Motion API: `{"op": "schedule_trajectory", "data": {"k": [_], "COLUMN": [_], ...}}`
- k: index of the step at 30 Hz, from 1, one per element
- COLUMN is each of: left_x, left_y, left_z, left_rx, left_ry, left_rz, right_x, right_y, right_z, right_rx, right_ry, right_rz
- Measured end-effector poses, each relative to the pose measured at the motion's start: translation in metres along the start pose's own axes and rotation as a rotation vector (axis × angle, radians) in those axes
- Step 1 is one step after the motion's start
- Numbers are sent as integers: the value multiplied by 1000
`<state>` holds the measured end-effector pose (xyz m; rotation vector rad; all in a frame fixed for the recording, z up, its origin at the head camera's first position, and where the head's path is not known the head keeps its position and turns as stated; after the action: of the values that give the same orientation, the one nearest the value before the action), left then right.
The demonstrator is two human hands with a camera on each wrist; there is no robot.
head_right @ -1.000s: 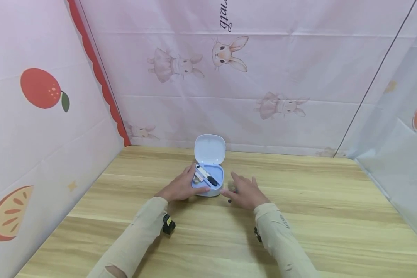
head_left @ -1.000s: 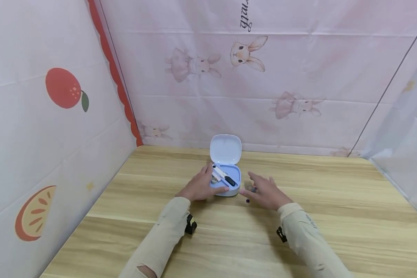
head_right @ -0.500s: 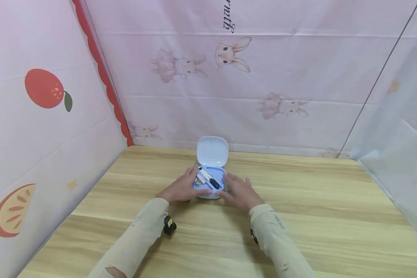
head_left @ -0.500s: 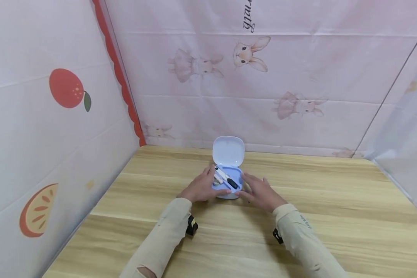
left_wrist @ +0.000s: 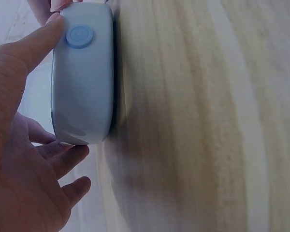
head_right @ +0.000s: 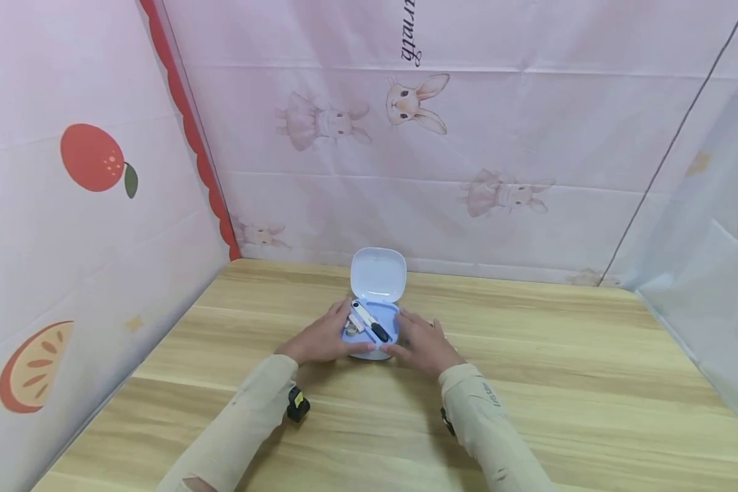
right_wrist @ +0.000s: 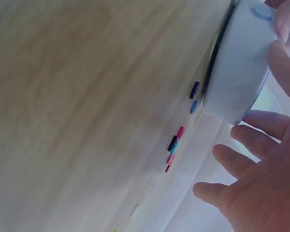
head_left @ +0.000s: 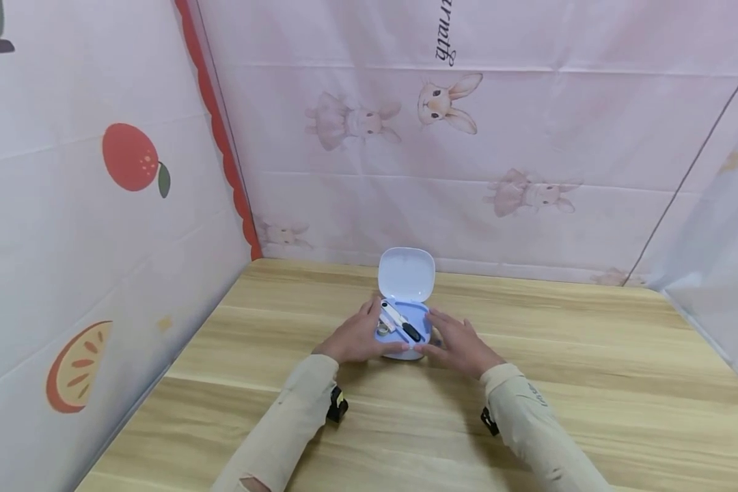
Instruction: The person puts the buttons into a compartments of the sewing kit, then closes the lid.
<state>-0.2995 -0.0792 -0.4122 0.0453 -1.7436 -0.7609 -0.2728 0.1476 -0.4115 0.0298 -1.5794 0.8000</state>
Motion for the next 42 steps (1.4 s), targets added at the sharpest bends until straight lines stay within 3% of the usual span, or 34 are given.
{"op": "schedule_trajectory", "data": {"k": [16,29,42], "left_x": [-3,3,-7], "left_y": [5,11,14], "left_z": [-2,1,11], "left_rx": [19,-58,-74], "left_ry": [-4,-28,-53], "left_rz": [-26,4,140], "right_x": [3,1,2], "right_y": [3,5,1], "right_z": [0,3,4], "right_rx": [34,76,42], "right_ry": [-23,-3,-29], "right_rz": [61,76,66]}}
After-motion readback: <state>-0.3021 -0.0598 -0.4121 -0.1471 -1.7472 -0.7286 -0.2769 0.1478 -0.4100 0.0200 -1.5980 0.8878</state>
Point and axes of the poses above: each hand's wrist, its own z-axis towards the middle knuckle, its own x-axis out of the back of the hand, y = z × x, the point moved 2 cm from there along z, towards the middle knuckle, and after that the axes turned 6 degrees about -y, right-handed, at the moved point
